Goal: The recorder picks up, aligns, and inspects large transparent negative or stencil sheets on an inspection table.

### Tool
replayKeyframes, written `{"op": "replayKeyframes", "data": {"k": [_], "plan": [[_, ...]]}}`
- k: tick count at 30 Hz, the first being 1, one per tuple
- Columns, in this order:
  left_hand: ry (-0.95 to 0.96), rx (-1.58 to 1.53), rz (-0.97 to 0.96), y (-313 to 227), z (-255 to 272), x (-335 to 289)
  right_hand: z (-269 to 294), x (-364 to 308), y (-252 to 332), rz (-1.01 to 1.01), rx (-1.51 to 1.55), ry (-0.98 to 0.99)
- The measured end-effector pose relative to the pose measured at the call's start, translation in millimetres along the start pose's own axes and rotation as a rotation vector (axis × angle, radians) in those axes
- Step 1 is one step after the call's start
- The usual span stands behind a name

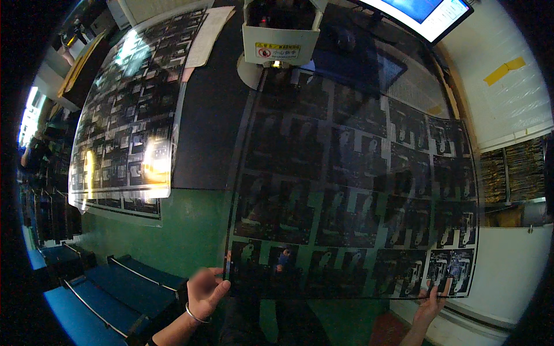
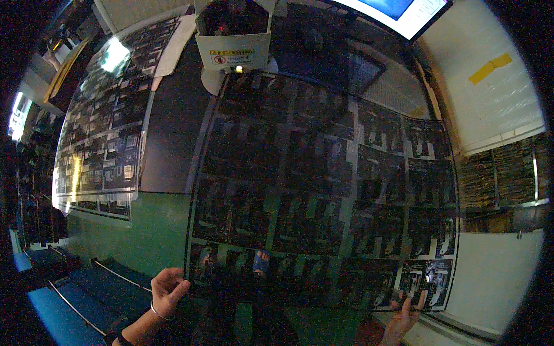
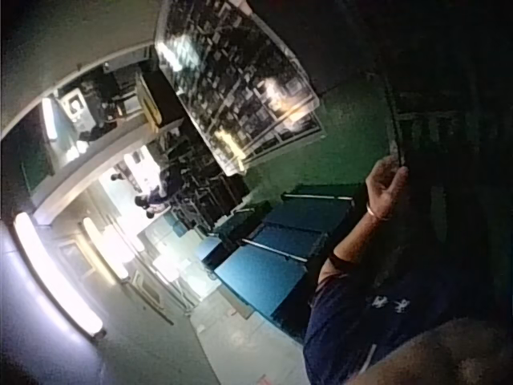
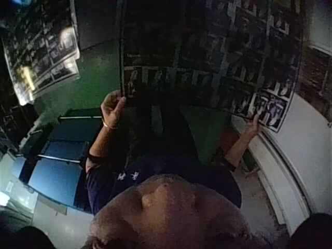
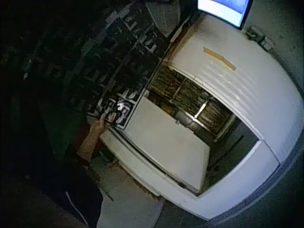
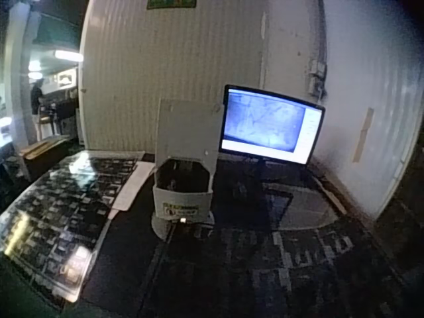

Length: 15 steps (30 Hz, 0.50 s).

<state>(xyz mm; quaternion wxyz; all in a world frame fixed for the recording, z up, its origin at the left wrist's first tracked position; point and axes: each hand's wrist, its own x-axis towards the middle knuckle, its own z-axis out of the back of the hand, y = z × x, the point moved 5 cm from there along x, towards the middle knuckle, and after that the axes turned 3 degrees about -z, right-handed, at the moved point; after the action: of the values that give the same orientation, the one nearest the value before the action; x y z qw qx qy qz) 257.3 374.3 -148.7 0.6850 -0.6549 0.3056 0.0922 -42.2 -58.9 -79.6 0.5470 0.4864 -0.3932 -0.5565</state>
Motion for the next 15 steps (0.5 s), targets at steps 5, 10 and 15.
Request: {"op": "replayKeyframes", "data": {"k": [5,10,15], "plan": [[0.001,-0.007,-0.009,-2.2,-1.0,1.6,-2.2,1.3,0.3,0.020,0.026,0.017],[-0.009,-0.013,0.013,-0.1,-0.7,2.0,3.8,4.0,-6.2,-0.015,0.030,-0.019],[-0.010,-0.012,0.025,-3.2,-2.4,2.8,4.7,7.6,-5.0,0.010,0.015,0.009]]}}
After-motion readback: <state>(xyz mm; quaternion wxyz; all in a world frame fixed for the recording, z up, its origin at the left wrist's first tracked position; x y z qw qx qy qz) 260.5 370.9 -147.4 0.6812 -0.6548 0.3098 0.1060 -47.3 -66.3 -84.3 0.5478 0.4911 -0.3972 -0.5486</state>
